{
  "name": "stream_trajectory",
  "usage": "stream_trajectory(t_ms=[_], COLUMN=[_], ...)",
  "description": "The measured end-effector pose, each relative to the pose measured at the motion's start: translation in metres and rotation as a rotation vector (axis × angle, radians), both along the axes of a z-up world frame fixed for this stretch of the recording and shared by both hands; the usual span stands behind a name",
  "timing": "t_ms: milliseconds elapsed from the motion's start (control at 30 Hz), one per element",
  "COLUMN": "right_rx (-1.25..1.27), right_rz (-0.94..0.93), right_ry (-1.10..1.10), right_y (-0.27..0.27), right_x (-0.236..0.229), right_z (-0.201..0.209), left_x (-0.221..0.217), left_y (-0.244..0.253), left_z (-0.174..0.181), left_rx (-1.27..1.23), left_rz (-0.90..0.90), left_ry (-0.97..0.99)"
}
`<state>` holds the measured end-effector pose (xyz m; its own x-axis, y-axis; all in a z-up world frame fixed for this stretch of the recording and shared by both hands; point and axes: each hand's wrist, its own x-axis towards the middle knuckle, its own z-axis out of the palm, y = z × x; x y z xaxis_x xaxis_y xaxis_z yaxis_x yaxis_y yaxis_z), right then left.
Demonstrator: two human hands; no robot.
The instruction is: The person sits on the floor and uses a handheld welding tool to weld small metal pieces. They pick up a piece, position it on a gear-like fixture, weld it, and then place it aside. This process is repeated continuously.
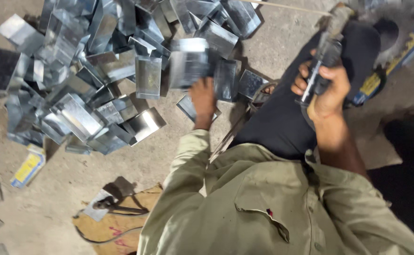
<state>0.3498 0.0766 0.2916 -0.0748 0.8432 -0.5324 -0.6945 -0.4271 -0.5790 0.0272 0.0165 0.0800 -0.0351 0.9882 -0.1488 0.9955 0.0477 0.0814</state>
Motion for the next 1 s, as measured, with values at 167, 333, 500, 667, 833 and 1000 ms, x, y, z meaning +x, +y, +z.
stream_trajectory(t_ms=[167, 333, 500, 667, 833, 1000], right_rx=[0.010, 0.019, 0.027, 0.017, -0.033, -0.037], right_rz=[-0.010, -0.007, 0.021, 0.029, 0.002, -0.020], right_ry=[0.041, 0.004, 0.081, 0.134, 0.057, 0.016], right_y=[-0.007, -0.008, -0.007, -0.005, 0.000, 0.005], right_x=[0.016, 0.018, 0.015, 0.011, 0.001, -0.002], right_z=[-0.001, 0.004, -0.006, -0.011, -0.003, 0.003], left_x=[0.050, -0.044, -0.217, -0.315, -0.329, -0.320], left_y=[-0.004, 0.079, 0.167, 0.192, 0.176, 0.177], left_z=[-0.020, -0.053, -0.033, -0.033, -0.040, -0.033], left_rx=[-0.133, 0.099, 0.041, -0.001, -0.175, -0.228], left_rz=[-0.118, 0.100, 0.494, 0.427, 0.525, 0.480], left_ry=[-0.172, -0.045, 0.342, 0.519, 0.298, 0.254])
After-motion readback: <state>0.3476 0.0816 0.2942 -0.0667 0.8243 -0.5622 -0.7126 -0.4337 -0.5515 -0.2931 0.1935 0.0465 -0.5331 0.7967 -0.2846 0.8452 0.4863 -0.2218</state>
